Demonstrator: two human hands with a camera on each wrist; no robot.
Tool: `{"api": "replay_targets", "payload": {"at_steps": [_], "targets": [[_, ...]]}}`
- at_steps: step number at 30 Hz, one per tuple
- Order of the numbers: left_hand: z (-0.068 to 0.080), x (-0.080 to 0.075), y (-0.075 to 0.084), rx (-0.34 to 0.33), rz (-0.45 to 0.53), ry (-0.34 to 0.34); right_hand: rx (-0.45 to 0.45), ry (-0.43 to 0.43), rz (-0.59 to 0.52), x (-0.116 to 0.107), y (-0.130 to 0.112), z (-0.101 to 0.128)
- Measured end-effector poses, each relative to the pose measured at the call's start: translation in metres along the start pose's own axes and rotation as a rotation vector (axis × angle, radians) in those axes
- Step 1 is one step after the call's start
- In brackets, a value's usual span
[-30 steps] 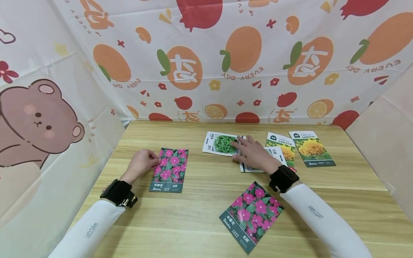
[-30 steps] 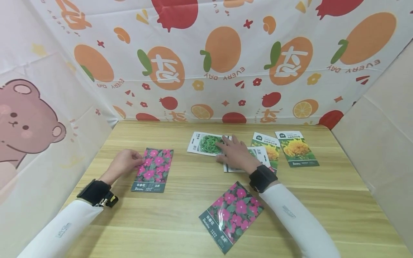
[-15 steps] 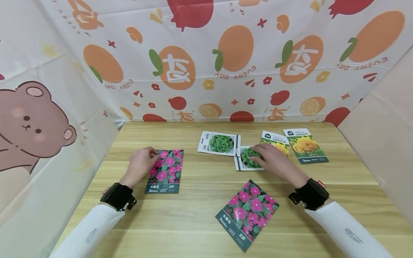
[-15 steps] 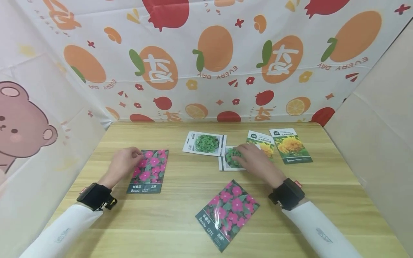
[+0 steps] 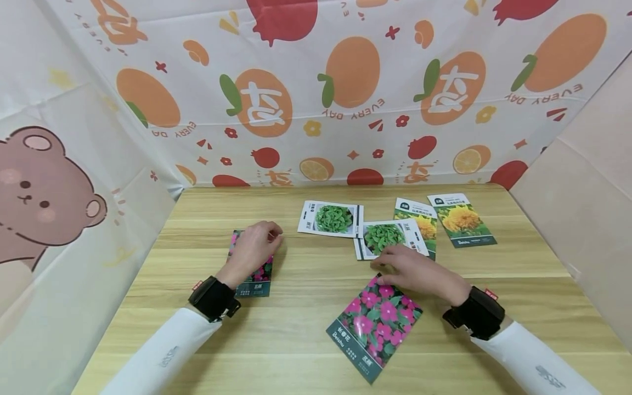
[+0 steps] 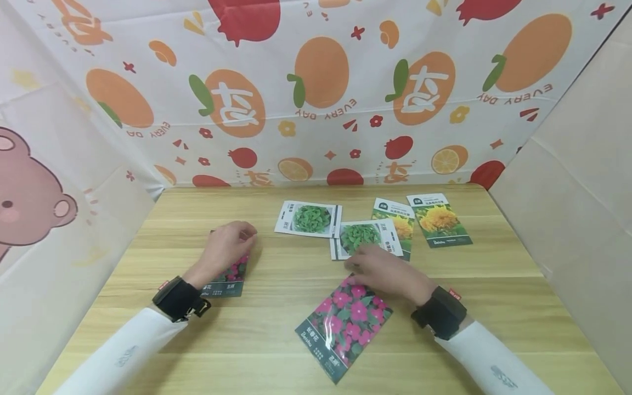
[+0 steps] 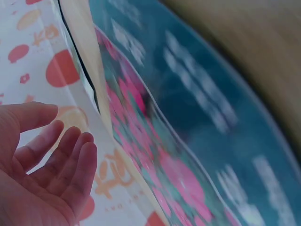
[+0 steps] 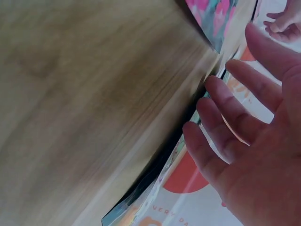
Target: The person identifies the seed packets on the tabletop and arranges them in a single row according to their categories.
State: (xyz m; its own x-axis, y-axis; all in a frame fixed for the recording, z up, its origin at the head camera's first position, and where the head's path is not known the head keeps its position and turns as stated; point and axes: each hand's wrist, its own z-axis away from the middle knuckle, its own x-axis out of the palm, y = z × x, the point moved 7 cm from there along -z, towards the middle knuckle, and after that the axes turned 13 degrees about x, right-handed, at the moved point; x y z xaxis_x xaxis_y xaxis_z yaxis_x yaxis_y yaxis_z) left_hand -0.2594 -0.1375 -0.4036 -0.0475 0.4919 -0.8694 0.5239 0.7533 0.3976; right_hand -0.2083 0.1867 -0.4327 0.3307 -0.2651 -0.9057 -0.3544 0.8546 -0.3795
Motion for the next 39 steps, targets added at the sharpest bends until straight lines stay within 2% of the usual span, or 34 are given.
{"api": "replay_targets", "payload": {"at_steps": [6, 16, 19, 25, 30, 34, 39], "targets": [[-0.005, 0.013, 0.008, -0.028, 0.032, -0.031, -0.029, -0.01, 0.009, 0.005, 0.001, 0.006], [-0.01, 0.023, 0.017, -0.007, 0.017, -0.007, -0.025, -0.013, 0.016, 0.01, 0.005, 0.002], [-0.011, 0.026, 0.022, -0.004, 0.034, -0.013, -0.015, -0.038, -0.02, 0.007, 0.003, 0.0], [-0.014, 0.031, 0.037, 0.042, 0.138, -0.019, -0.003, -0.097, -0.214, -0.005, -0.001, -0.007], [-0.017, 0.037, 0.052, 0.069, 0.286, -0.037, -0.019, -0.04, -0.262, -0.021, -0.007, -0.016], [-0.019, 0.046, 0.062, 0.052, 0.407, -0.083, -0.017, 0.009, -0.283, -0.032, -0.012, -0.025], [-0.018, 0.056, 0.075, 0.085, 0.538, -0.146, -0.052, 0.057, -0.311, -0.041, -0.02, -0.036]]}}
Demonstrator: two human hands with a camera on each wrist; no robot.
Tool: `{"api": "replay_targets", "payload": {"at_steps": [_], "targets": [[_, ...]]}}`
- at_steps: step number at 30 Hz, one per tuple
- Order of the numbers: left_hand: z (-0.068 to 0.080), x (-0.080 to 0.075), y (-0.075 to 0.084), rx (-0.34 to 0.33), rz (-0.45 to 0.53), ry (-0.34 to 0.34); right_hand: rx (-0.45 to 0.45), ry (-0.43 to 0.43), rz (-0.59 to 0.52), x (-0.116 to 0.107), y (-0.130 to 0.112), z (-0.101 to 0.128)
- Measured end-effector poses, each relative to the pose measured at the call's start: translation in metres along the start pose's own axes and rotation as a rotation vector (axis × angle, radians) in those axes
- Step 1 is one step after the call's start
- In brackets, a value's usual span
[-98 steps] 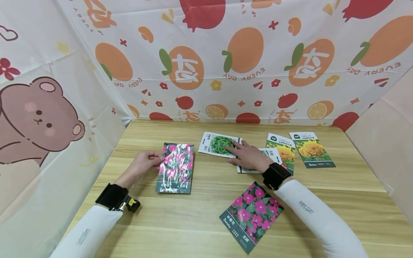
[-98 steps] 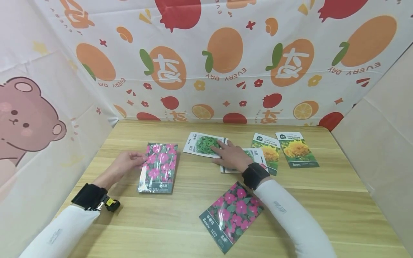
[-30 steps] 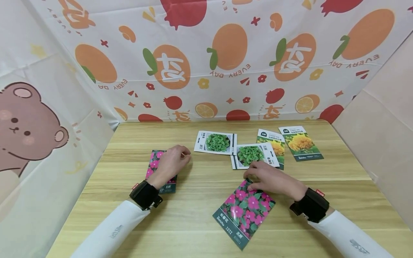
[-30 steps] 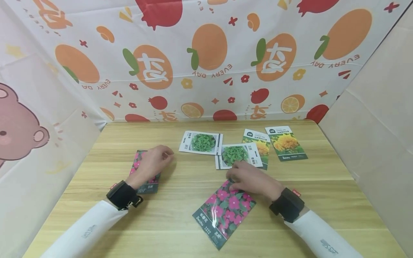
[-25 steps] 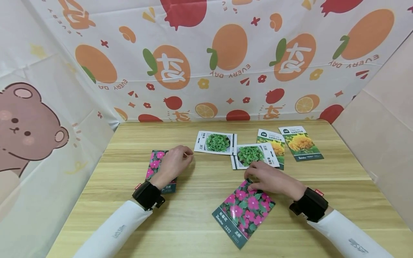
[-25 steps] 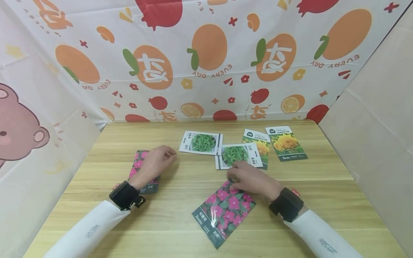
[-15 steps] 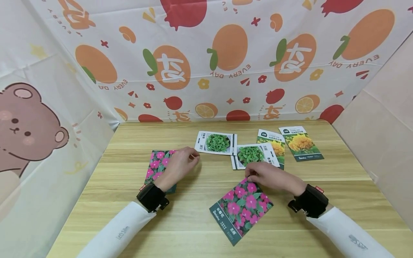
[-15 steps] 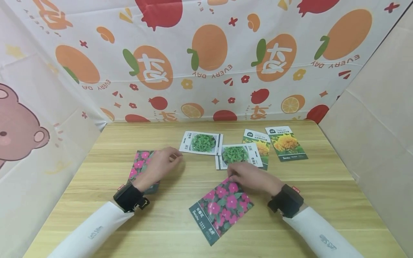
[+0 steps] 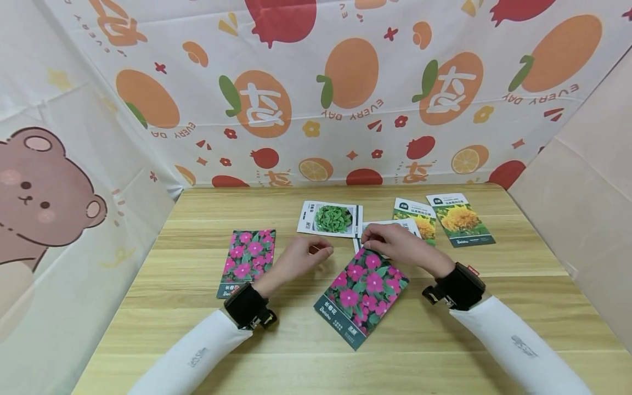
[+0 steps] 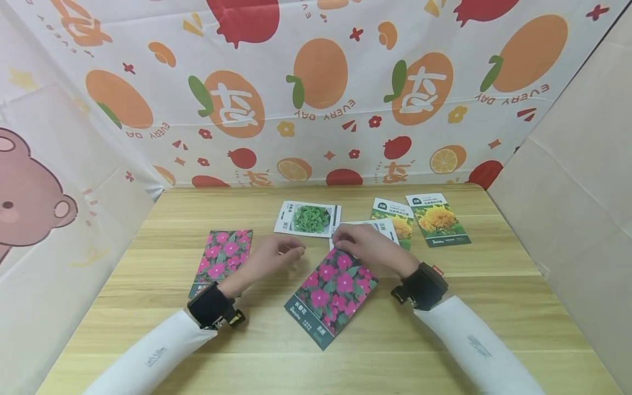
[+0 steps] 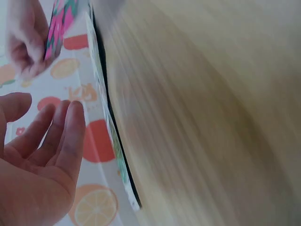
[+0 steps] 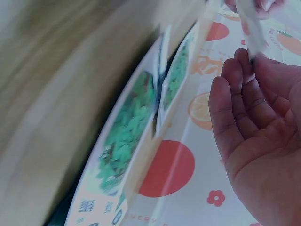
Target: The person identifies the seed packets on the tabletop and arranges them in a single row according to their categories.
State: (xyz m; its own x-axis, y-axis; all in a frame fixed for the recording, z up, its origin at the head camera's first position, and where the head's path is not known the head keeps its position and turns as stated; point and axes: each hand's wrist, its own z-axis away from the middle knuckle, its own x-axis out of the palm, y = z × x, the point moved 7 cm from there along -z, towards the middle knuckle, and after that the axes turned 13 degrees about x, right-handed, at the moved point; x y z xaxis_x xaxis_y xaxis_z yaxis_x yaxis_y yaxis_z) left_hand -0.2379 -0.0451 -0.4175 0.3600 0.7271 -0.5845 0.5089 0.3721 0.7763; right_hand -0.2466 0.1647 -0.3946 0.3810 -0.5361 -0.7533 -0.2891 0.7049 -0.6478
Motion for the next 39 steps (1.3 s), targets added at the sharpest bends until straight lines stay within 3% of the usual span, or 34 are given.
{"api": "replay_targets", "payload": {"at_steps": [8, 19, 22, 30, 39], "targets": [[0.002, 0.016, 0.001, 0.0, 0.155, -0.069, -0.03, 0.04, -0.014, -0.004, -0.015, -0.012], [0.002, 0.02, -0.006, -0.036, 0.153, -0.045, -0.025, 0.081, -0.013, -0.003, -0.024, -0.017], [0.003, 0.018, -0.007, -0.04, 0.165, -0.034, 0.002, 0.128, -0.013, -0.004, -0.021, -0.018], [0.015, 0.004, -0.026, -0.159, 0.216, 0.082, 0.113, 0.335, -0.053, -0.015, 0.006, -0.005], [0.025, -0.009, -0.038, -0.267, 0.362, 0.215, 0.202, 0.332, -0.174, -0.002, 0.025, 0.003]]}}
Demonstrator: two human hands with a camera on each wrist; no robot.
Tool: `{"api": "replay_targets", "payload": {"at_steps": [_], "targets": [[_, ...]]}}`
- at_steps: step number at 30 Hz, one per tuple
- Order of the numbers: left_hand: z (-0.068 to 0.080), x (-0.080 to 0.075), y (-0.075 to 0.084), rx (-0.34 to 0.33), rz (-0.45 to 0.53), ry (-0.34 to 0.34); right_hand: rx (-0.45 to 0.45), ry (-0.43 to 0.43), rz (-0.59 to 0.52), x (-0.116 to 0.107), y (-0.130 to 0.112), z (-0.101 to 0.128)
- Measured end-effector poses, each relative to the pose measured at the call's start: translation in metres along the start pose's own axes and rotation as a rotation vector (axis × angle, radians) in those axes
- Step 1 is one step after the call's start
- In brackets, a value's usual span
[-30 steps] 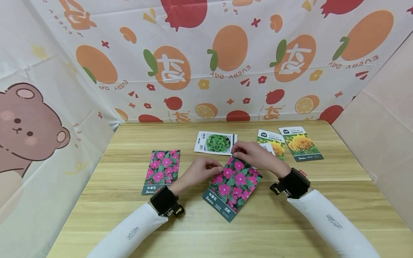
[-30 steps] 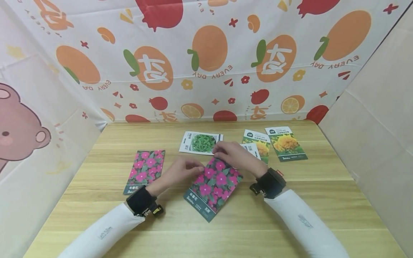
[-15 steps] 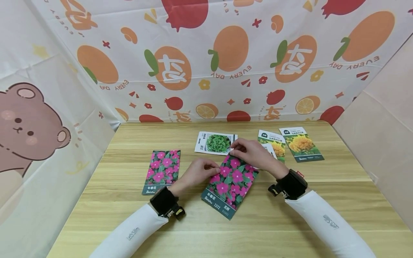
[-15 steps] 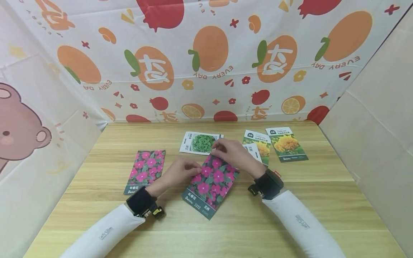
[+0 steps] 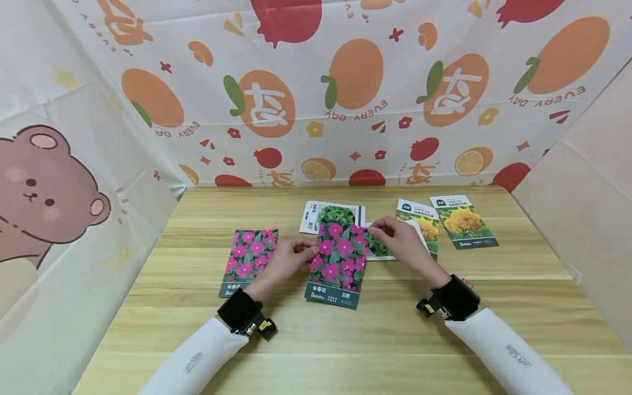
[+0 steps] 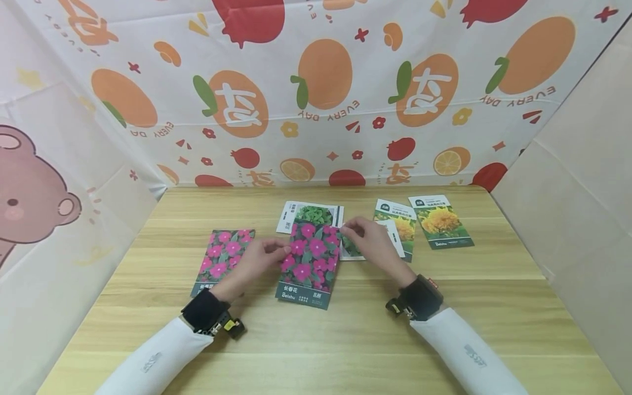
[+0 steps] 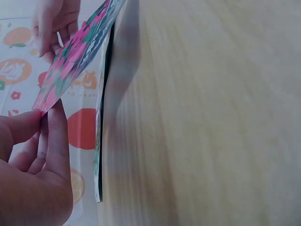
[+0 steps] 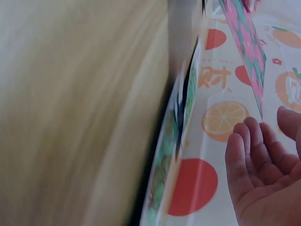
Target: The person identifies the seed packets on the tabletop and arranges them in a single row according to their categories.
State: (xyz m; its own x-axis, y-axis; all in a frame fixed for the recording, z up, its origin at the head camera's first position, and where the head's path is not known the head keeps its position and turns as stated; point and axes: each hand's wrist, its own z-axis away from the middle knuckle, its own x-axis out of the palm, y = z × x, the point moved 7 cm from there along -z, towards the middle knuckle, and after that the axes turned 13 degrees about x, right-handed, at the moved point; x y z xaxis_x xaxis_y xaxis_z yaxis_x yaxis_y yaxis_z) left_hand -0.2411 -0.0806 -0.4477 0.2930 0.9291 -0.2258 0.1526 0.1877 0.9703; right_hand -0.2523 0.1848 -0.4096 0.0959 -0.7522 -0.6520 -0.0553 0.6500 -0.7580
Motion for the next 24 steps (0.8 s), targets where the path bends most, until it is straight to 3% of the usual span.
{"api": "replay_targets", "payload": {"at_steps": [8, 24], "targets": [[0.003, -0.006, -0.006, -0.037, 0.058, 0.061, 0.101, -0.08, -0.163, 0.017, 0.006, -0.003], [0.005, -0.008, -0.006, -0.044, 0.126, 0.075, 0.214, -0.117, -0.286, 0.027, 0.006, -0.007]]}}
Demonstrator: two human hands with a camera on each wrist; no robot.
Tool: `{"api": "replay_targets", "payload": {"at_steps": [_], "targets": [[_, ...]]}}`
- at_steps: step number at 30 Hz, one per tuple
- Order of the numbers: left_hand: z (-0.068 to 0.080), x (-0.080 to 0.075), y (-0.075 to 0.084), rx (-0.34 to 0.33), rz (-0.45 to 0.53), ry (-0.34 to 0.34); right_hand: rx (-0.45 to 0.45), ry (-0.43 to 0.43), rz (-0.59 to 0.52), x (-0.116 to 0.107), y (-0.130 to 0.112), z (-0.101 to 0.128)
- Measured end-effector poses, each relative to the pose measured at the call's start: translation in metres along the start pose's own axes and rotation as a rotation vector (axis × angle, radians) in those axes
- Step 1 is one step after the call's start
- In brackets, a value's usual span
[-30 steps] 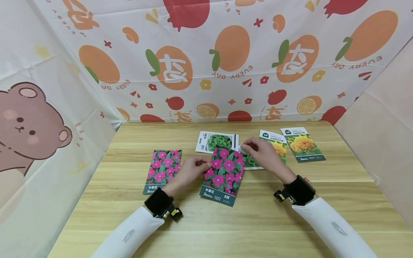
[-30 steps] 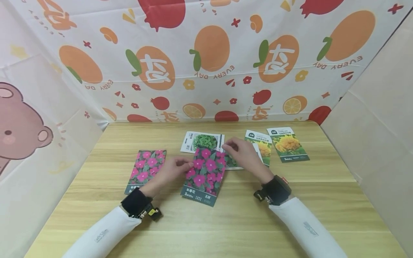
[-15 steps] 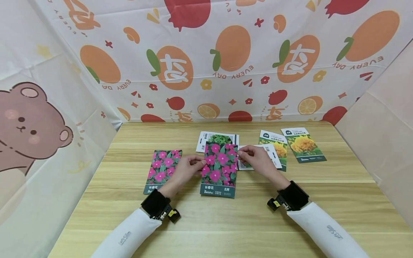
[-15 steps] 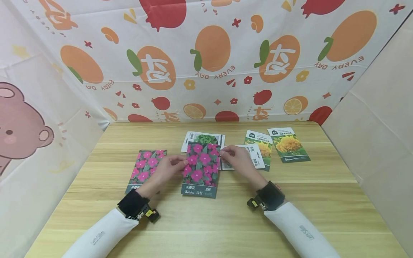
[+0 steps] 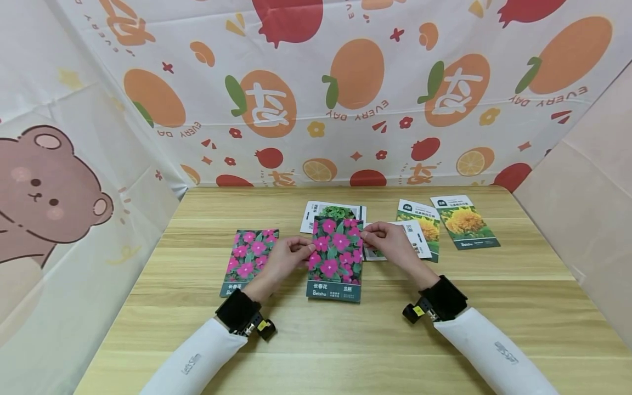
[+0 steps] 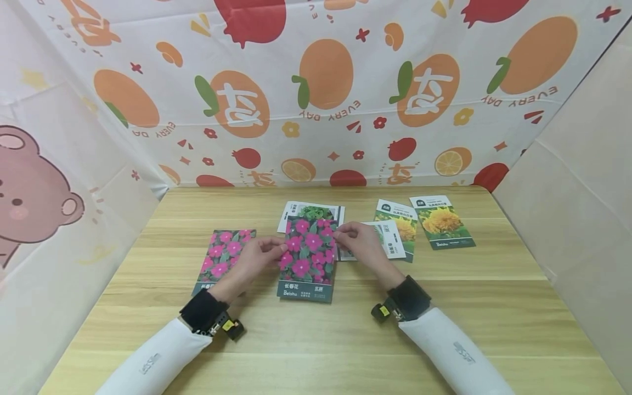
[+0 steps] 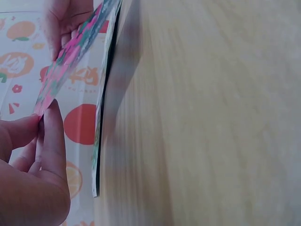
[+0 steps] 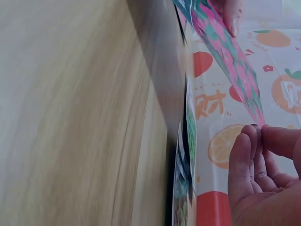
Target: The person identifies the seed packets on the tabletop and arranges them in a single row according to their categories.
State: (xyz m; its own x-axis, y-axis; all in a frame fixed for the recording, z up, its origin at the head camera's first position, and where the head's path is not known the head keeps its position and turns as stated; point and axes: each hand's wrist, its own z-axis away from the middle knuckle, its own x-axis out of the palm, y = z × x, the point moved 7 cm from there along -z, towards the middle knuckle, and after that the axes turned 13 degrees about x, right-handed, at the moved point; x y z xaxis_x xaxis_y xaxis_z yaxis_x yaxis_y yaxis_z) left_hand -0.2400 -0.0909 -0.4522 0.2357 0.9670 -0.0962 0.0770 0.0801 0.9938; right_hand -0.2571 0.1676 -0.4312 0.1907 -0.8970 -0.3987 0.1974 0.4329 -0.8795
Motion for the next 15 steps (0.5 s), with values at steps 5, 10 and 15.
{"api": "replay_targets", "payload": {"at_steps": [5, 10, 15], "targets": [[0.001, -0.009, 0.0, -0.002, -0.027, 0.027, 0.048, -0.034, -0.032, 0.007, 0.0, -0.002], [0.003, -0.016, -0.001, -0.01, -0.033, 0.024, 0.057, -0.049, -0.068, 0.015, -0.005, -0.003], [0.007, -0.027, 0.002, -0.006, -0.075, 0.032, 0.041, -0.03, -0.065, 0.025, -0.013, -0.005]]}}
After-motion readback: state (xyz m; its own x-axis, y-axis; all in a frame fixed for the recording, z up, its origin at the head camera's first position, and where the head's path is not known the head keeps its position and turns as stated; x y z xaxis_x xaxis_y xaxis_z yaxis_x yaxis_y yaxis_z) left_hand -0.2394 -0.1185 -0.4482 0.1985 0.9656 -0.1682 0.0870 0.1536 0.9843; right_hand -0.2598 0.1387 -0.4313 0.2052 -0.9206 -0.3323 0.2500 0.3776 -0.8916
